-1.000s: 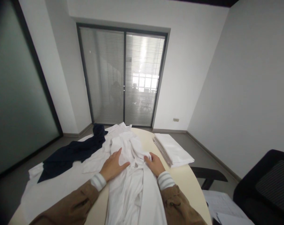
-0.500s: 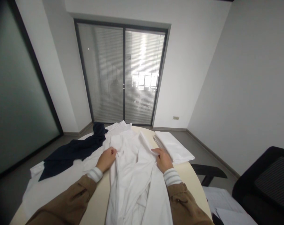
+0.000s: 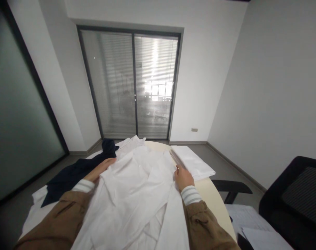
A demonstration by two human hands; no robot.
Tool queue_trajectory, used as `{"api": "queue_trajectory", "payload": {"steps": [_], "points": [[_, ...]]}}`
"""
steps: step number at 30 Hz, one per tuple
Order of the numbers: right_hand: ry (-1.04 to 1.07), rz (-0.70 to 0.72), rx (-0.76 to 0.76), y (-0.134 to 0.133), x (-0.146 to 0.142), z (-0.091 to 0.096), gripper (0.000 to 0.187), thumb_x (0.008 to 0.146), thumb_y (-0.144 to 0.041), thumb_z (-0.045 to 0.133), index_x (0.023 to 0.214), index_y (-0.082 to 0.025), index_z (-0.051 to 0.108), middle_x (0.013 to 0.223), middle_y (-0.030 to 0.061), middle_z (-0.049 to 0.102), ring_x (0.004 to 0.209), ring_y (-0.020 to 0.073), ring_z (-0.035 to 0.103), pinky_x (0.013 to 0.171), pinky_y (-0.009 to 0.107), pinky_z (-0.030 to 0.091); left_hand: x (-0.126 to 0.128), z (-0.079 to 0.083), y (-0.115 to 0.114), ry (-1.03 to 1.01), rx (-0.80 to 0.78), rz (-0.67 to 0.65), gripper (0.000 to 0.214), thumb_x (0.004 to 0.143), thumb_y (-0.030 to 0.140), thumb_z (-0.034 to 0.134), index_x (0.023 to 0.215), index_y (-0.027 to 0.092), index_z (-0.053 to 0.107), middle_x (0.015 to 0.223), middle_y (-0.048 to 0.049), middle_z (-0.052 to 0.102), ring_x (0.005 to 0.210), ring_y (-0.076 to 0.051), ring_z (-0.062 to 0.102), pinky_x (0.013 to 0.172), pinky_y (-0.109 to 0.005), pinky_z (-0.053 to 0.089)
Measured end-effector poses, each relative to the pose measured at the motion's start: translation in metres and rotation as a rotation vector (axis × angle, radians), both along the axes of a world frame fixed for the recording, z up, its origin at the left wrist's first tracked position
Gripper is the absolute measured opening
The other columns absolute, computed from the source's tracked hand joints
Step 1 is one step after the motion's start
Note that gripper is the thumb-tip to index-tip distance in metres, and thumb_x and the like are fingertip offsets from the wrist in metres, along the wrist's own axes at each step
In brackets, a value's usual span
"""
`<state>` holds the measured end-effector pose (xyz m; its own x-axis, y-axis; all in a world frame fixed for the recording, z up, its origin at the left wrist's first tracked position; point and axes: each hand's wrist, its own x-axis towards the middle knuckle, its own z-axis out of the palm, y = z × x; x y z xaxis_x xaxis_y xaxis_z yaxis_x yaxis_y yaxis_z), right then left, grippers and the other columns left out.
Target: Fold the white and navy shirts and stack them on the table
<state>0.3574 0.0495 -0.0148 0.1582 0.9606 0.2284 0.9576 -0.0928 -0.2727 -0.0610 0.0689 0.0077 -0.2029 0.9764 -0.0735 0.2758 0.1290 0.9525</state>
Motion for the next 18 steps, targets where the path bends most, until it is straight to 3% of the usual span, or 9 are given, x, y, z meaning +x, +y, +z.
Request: {"api": "queue_trajectory", "payload": {"steps": [2, 6, 9, 13, 18], "points": [[-0.020, 0.001, -0.034, -0.001, 0.002, 0.000, 0.042, 0.088, -0.023, 0.043, 0.129, -0.021, 0.055, 0.088, 0.0114, 0.073, 0.073, 0.0210, 0.066, 0.068, 0.032, 0.047, -0.004, 0.001, -0.001, 0.223, -0.008, -0.099, 0.060, 0.062, 0.051, 0.076, 0.109, 0.016, 0.069, 0.098, -0.0090, 0.073, 0.087, -0.025, 0.069, 0.077, -0.029, 0.050], [-0.012, 0.103, -0.092, 0.000, 0.009, -0.003, 0.041, 0.083, -0.018, 0.050, 0.121, -0.028, 0.061, 0.090, 0.0082, 0.074, 0.075, 0.0194, 0.065, 0.070, 0.031, 0.047, -0.010, 0.000, -0.002, 0.424, 0.033, -0.076, 0.018, 0.064, 0.032, 0.070, 0.074, 0.017, 0.071, 0.074, -0.0058, 0.070, 0.083, -0.028, 0.067, 0.078, -0.031, 0.048], [0.011, 0.153, -0.086, 0.003, 0.015, -0.005, 0.031, 0.081, -0.017, 0.052, 0.103, -0.029, 0.071, 0.097, 0.0072, 0.074, 0.084, 0.0201, 0.066, 0.077, 0.033, 0.048, -0.017, 0.001, 0.001, 0.448, 0.064, 0.053, 0.009, 0.067, 0.027, 0.064, 0.063, 0.019, 0.063, 0.069, -0.0066, 0.067, 0.084, -0.030, 0.065, 0.080, -0.034, 0.046], [-0.003, 0.097, -0.039, 0.007, 0.019, -0.004, 0.036, 0.078, -0.014, 0.050, 0.102, -0.027, 0.074, 0.102, 0.0082, 0.074, 0.090, 0.0240, 0.067, 0.083, 0.037, 0.050, -0.030, 0.003, 0.003, 0.395, 0.102, 0.186, 0.009, 0.072, 0.027, 0.058, 0.070, 0.019, 0.063, 0.078, -0.0097, 0.070, 0.087, -0.029, 0.065, 0.080, -0.034, 0.047], [0.040, 0.194, -0.009, 0.010, 0.023, -0.011, 0.041, 0.072, -0.013, 0.055, 0.105, -0.026, 0.075, 0.108, 0.0088, 0.073, 0.100, 0.0260, 0.067, 0.094, 0.041, 0.049, -0.035, -0.001, -0.003, 0.276, 0.081, 0.158, 0.015, 0.065, 0.028, 0.067, 0.075, 0.017, 0.068, 0.077, -0.0094, 0.073, 0.079, -0.028, 0.068, 0.071, -0.033, 0.051]]}}
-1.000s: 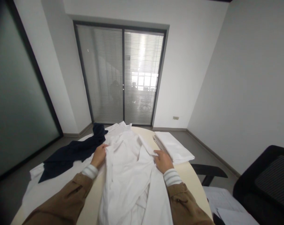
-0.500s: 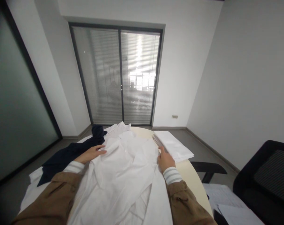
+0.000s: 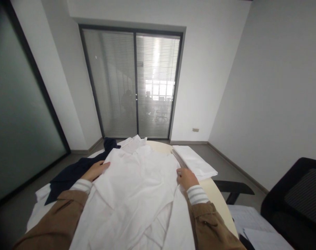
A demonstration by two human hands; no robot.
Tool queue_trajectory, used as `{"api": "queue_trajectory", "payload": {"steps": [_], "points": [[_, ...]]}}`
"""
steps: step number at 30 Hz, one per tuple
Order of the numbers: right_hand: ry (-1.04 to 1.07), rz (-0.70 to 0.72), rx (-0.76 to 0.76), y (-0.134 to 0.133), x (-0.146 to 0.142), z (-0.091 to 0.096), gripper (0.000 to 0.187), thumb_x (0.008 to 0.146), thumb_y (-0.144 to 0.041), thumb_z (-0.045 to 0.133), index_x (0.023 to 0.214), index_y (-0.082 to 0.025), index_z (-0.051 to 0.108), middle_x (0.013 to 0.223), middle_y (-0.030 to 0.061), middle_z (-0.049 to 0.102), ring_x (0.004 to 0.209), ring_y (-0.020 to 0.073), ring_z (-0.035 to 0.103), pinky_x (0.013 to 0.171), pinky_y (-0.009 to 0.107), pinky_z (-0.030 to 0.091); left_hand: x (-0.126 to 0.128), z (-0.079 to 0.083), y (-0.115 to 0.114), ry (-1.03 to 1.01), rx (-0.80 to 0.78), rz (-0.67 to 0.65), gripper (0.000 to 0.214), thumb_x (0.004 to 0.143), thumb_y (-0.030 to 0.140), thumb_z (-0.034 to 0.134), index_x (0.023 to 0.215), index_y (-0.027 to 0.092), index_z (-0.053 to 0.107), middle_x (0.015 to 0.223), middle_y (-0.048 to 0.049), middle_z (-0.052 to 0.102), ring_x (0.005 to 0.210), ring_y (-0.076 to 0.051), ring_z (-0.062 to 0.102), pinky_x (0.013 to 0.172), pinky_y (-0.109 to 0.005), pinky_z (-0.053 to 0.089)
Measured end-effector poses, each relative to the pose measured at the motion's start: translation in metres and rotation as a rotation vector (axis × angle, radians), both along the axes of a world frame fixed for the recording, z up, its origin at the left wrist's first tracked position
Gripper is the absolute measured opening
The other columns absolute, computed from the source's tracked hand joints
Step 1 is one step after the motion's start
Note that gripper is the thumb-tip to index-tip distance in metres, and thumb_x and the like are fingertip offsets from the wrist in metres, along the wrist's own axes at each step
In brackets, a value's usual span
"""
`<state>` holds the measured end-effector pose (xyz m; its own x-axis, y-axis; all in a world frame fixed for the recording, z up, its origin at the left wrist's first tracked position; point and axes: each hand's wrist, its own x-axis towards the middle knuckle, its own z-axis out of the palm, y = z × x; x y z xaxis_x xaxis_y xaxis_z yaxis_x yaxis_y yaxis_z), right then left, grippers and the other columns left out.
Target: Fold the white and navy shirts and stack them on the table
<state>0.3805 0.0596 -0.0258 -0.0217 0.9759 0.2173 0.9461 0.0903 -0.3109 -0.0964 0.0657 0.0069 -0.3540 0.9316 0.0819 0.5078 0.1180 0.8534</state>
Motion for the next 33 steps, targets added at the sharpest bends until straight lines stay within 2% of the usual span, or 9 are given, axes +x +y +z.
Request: {"api": "queue_trajectory", "payload": {"steps": [5, 8, 11, 15, 18, 21, 25, 28, 33], "points": [[0.116, 0.093, -0.002, 0.003, 0.004, -0.009, 0.050, 0.066, -0.012, 0.056, 0.110, -0.026, 0.073, 0.114, 0.0060, 0.071, 0.108, 0.0243, 0.065, 0.101, 0.042, 0.046, 0.004, -0.004, -0.002, -0.042, 0.013, -0.051, 0.019, 0.059, 0.023, 0.070, 0.077, 0.016, 0.069, 0.077, -0.0081, 0.074, 0.076, -0.027, 0.068, 0.070, -0.032, 0.051], [0.218, 0.102, -0.023, 0.003, 0.001, 0.000, 0.036, 0.070, -0.017, 0.057, 0.100, -0.023, 0.075, 0.105, 0.0079, 0.074, 0.098, 0.0236, 0.067, 0.092, 0.037, 0.049, 0.006, -0.003, -0.001, -0.034, 0.023, -0.073, 0.017, 0.063, 0.027, 0.068, 0.075, 0.015, 0.069, 0.077, -0.0082, 0.074, 0.076, -0.027, 0.068, 0.071, -0.032, 0.051], [0.257, 0.144, -0.022, 0.000, -0.007, 0.010, 0.024, 0.078, -0.033, 0.060, 0.095, -0.021, 0.074, 0.089, 0.0080, 0.073, 0.081, 0.0224, 0.067, 0.078, 0.034, 0.050, 0.010, -0.001, 0.000, -0.019, 0.029, -0.096, 0.029, 0.073, 0.041, 0.064, 0.077, 0.014, 0.070, 0.078, -0.0101, 0.073, 0.079, -0.029, 0.068, 0.074, -0.034, 0.050], [0.183, 0.199, -0.065, -0.006, -0.017, 0.014, 0.042, 0.083, -0.039, 0.060, 0.120, -0.020, 0.065, 0.074, 0.0046, 0.068, 0.067, 0.0199, 0.062, 0.068, 0.032, 0.046, 0.022, -0.001, 0.001, 0.060, 0.077, -0.178, 0.045, 0.079, 0.052, 0.059, 0.098, 0.012, 0.070, 0.102, -0.0140, 0.074, 0.099, -0.031, 0.068, 0.088, -0.035, 0.048], [0.084, 0.229, -0.170, -0.005, -0.021, 0.020, 0.044, 0.083, -0.036, 0.062, 0.124, -0.021, 0.064, 0.081, 0.0059, 0.070, 0.074, 0.0206, 0.064, 0.073, 0.032, 0.046, 0.030, -0.007, 0.000, 0.129, 0.084, -0.275, 0.041, 0.078, 0.041, 0.063, 0.108, 0.014, 0.069, 0.116, -0.0146, 0.070, 0.112, -0.030, 0.064, 0.098, -0.033, 0.044], [-0.058, 0.253, -0.268, 0.005, -0.026, 0.037, 0.040, 0.078, -0.034, 0.068, 0.117, -0.023, 0.070, 0.091, 0.0080, 0.072, 0.085, 0.0225, 0.066, 0.080, 0.033, 0.047, 0.038, -0.012, 0.000, 0.197, 0.068, -0.300, 0.037, 0.076, 0.026, 0.065, 0.111, 0.017, 0.068, 0.121, -0.0139, 0.069, 0.116, -0.030, 0.061, 0.101, -0.034, 0.040], [-0.238, 0.278, -0.190, 0.029, -0.048, 0.065, 0.020, 0.078, -0.032, 0.068, 0.092, -0.020, 0.077, 0.106, 0.0118, 0.071, 0.105, 0.0275, 0.063, 0.093, 0.037, 0.043, 0.050, -0.015, -0.003, 0.323, 0.046, -0.370, 0.039, 0.076, 0.010, 0.057, 0.112, 0.022, 0.065, 0.122, -0.0091, 0.068, 0.117, -0.025, 0.060, 0.099, -0.031, 0.041], [-0.260, 0.263, -0.152, 0.049, -0.077, 0.073, 0.028, 0.085, -0.034, 0.061, 0.105, -0.020, 0.073, 0.113, 0.0126, 0.069, 0.109, 0.0278, 0.062, 0.092, 0.038, 0.044, 0.061, -0.019, -0.009, 0.455, 0.105, -0.491, 0.049, 0.076, 0.000, 0.047, 0.116, 0.022, 0.064, 0.112, -0.0068, 0.069, 0.108, -0.021, 0.062, 0.093, -0.028, 0.043], [-0.289, 0.221, -0.098, 0.073, -0.129, 0.067, 0.043, 0.090, -0.030, 0.052, 0.133, -0.024, 0.054, 0.120, 0.0121, 0.067, 0.105, 0.0258, 0.065, 0.084, 0.035, 0.046, 0.073, -0.024, -0.016, 0.556, 0.242, -0.664, 0.061, 0.066, -0.010, 0.040, 0.112, 0.021, 0.068, 0.103, -0.0061, 0.067, 0.108, -0.019, 0.059, 0.098, -0.030, 0.041]]}}
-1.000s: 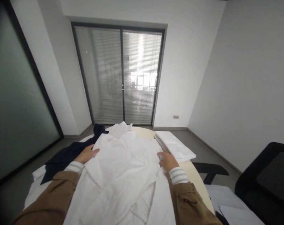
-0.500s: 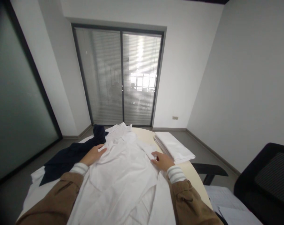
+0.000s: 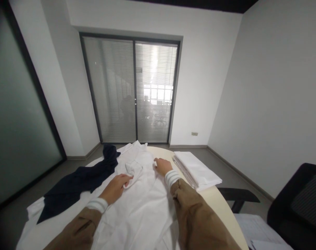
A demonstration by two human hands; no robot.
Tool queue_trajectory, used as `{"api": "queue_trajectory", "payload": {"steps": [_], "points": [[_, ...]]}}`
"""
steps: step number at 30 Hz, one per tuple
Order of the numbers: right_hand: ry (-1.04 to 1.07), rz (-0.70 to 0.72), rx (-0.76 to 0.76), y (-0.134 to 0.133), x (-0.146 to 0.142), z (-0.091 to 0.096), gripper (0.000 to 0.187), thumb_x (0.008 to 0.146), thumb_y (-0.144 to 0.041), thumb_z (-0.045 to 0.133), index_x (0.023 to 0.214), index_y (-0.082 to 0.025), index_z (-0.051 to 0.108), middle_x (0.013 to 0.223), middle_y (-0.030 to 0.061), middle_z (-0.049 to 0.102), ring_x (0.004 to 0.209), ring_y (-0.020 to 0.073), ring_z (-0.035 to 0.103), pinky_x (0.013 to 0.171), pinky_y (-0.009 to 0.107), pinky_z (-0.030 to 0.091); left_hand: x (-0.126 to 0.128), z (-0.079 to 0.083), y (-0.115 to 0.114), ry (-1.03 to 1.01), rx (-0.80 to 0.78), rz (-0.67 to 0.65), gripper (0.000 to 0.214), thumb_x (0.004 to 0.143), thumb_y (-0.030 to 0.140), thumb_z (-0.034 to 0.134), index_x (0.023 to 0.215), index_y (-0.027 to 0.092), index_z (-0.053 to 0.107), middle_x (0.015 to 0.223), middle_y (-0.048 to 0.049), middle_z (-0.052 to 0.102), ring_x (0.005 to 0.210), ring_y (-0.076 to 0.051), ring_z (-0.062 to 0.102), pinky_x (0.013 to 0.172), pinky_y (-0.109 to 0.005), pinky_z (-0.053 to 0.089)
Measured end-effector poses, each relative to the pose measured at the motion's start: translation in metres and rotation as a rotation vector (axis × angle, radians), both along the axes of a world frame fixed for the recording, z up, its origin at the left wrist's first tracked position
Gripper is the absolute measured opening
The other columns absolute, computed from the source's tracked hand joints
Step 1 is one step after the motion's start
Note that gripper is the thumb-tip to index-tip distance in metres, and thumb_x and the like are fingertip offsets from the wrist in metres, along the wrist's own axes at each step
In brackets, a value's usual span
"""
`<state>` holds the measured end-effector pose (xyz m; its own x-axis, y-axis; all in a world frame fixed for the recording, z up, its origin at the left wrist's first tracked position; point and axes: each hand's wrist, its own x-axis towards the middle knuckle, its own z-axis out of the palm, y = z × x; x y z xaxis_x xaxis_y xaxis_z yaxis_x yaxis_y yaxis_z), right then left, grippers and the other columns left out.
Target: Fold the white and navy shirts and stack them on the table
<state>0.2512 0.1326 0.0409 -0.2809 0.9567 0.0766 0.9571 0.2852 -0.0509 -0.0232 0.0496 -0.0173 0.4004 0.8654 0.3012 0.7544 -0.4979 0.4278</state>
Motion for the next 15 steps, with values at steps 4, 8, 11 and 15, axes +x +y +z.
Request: {"api": "queue_trajectory", "payload": {"steps": [4, 8, 11, 15], "points": [[-0.018, 0.063, 0.053, 0.014, -0.035, -0.003, 0.058, 0.093, -0.027, 0.048, 0.149, -0.032, 0.032, 0.120, 0.0112, 0.066, 0.108, 0.0263, 0.063, 0.087, 0.036, 0.044, 0.000, 0.003, 0.000, 0.045, -0.027, -0.039, 0.062, 0.070, -0.008, 0.040, 0.114, 0.024, 0.069, 0.105, -0.0059, 0.066, 0.103, -0.019, 0.060, 0.093, -0.031, 0.045], [-0.054, 0.199, 0.065, 0.023, -0.065, -0.010, 0.063, 0.096, -0.032, 0.047, 0.152, -0.036, 0.021, 0.118, 0.0102, 0.067, 0.105, 0.0258, 0.065, 0.083, 0.035, 0.045, -0.002, 0.004, 0.002, 0.069, -0.007, -0.056, 0.063, 0.071, -0.007, 0.041, 0.119, 0.025, 0.067, 0.101, -0.0054, 0.066, 0.098, -0.019, 0.061, 0.089, -0.030, 0.046], [-0.069, 0.197, -0.007, 0.024, -0.080, -0.021, 0.046, 0.096, -0.033, 0.047, 0.141, -0.033, 0.043, 0.114, 0.0103, 0.069, 0.102, 0.0252, 0.067, 0.080, 0.033, 0.046, -0.002, 0.004, 0.001, 0.038, 0.018, -0.055, 0.059, 0.070, -0.003, 0.045, 0.117, 0.025, 0.066, 0.101, -0.0053, 0.066, 0.098, -0.019, 0.062, 0.088, -0.029, 0.046], [-0.030, 0.137, 0.004, 0.021, -0.085, -0.033, 0.027, 0.098, -0.031, 0.043, 0.120, -0.024, 0.057, 0.107, 0.0121, 0.070, 0.100, 0.0247, 0.067, 0.081, 0.034, 0.046, -0.001, 0.005, -0.001, -0.043, 0.018, -0.011, 0.045, 0.070, 0.002, 0.050, 0.106, 0.024, 0.065, 0.100, -0.0034, 0.069, 0.099, -0.020, 0.063, 0.088, -0.029, 0.046]]}}
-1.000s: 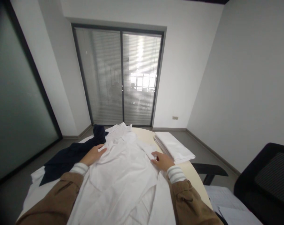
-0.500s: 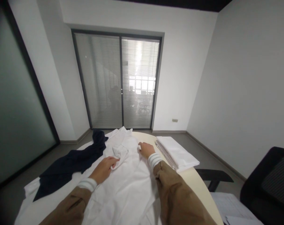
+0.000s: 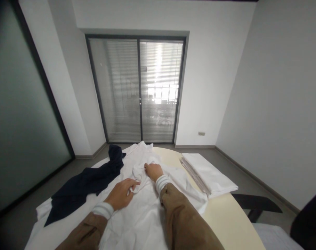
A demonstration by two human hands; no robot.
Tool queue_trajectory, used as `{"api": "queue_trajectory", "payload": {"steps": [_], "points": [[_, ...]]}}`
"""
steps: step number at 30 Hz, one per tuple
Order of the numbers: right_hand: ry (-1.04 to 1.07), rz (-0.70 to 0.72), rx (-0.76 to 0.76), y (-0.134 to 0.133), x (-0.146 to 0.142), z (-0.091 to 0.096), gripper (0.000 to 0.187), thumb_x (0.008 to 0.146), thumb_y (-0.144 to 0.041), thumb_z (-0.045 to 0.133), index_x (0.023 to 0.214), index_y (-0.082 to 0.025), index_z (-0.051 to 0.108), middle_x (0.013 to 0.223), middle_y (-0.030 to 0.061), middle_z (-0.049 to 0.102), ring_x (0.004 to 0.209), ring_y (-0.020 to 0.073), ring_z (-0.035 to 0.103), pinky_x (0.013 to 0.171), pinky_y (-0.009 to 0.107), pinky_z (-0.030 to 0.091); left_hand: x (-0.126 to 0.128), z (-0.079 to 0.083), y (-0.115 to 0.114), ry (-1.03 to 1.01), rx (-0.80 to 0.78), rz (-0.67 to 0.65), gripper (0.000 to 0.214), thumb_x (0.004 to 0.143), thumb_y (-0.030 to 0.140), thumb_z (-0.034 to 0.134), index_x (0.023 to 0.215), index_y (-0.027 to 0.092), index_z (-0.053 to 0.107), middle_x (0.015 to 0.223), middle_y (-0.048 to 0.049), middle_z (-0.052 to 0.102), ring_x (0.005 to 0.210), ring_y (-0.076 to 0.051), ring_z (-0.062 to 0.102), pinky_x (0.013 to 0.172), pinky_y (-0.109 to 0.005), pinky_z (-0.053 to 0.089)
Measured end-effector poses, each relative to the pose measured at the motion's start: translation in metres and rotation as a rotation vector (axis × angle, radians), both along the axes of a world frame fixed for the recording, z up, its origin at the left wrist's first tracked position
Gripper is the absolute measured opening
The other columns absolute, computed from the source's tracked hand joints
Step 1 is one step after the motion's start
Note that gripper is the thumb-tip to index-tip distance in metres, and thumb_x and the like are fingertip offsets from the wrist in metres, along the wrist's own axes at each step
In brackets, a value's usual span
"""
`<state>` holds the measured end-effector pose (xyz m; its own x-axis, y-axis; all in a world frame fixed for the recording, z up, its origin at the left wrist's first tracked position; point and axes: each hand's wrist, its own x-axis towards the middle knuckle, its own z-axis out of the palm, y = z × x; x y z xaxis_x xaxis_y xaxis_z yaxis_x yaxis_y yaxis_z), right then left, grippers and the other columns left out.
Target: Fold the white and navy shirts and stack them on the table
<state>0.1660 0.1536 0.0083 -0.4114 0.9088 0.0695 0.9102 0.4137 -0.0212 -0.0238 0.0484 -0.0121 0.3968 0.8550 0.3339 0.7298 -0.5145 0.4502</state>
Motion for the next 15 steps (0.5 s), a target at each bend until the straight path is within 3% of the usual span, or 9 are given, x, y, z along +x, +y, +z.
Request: {"api": "queue_trajectory", "payload": {"steps": [3, 6, 9, 12, 15], "points": [[0.062, -0.093, 0.041, 0.001, 0.007, -0.001, 0.029, 0.099, -0.033, 0.039, 0.122, -0.019, 0.051, 0.103, 0.0151, 0.070, 0.096, 0.0272, 0.067, 0.080, 0.036, 0.046, -0.002, 0.003, 0.003, -0.119, -0.019, 0.096, 0.024, 0.075, 0.006, 0.050, 0.088, 0.024, 0.058, 0.108, -0.0011, 0.072, 0.102, -0.019, 0.065, 0.087, -0.027, 0.045], [0.153, -0.213, 0.089, 0.009, 0.017, 0.004, 0.034, 0.101, -0.035, 0.029, 0.124, -0.016, 0.046, 0.100, 0.0162, 0.069, 0.093, 0.0289, 0.067, 0.079, 0.038, 0.046, -0.007, 0.010, 0.009, -0.231, -0.037, 0.268, 0.014, 0.084, 0.014, 0.048, 0.092, 0.025, 0.053, 0.114, -0.0024, 0.071, 0.101, -0.019, 0.066, 0.085, -0.027, 0.046], [0.247, -0.295, 0.111, 0.021, 0.026, 0.010, 0.040, 0.102, -0.036, 0.020, 0.128, -0.014, 0.041, 0.104, 0.0177, 0.068, 0.097, 0.0296, 0.066, 0.082, 0.038, 0.046, -0.015, 0.020, 0.014, -0.228, -0.051, 0.478, 0.031, 0.088, 0.027, 0.053, 0.119, 0.024, 0.047, 0.123, -0.0082, 0.066, 0.107, -0.024, 0.065, 0.084, -0.031, 0.046], [0.326, -0.288, 0.095, 0.031, 0.027, 0.011, 0.045, 0.102, -0.031, 0.014, 0.138, -0.011, 0.032, 0.116, 0.0205, 0.064, 0.107, 0.0292, 0.062, 0.089, 0.039, 0.044, -0.024, 0.028, 0.016, -0.147, -0.091, 0.588, 0.057, 0.086, 0.034, 0.059, 0.137, 0.023, 0.036, 0.125, -0.0111, 0.064, 0.110, -0.029, 0.063, 0.083, -0.034, 0.046], [0.369, -0.191, 0.044, 0.034, 0.022, 0.003, 0.056, 0.099, -0.026, 0.022, 0.152, -0.011, 0.009, 0.144, 0.0204, 0.046, 0.130, 0.0245, 0.048, 0.104, 0.037, 0.037, -0.037, 0.027, 0.019, -0.092, -0.131, 0.633, 0.041, 0.089, 0.035, 0.054, 0.128, 0.024, 0.048, 0.116, -0.0106, 0.069, 0.106, -0.029, 0.065, 0.080, -0.034, 0.046]]}}
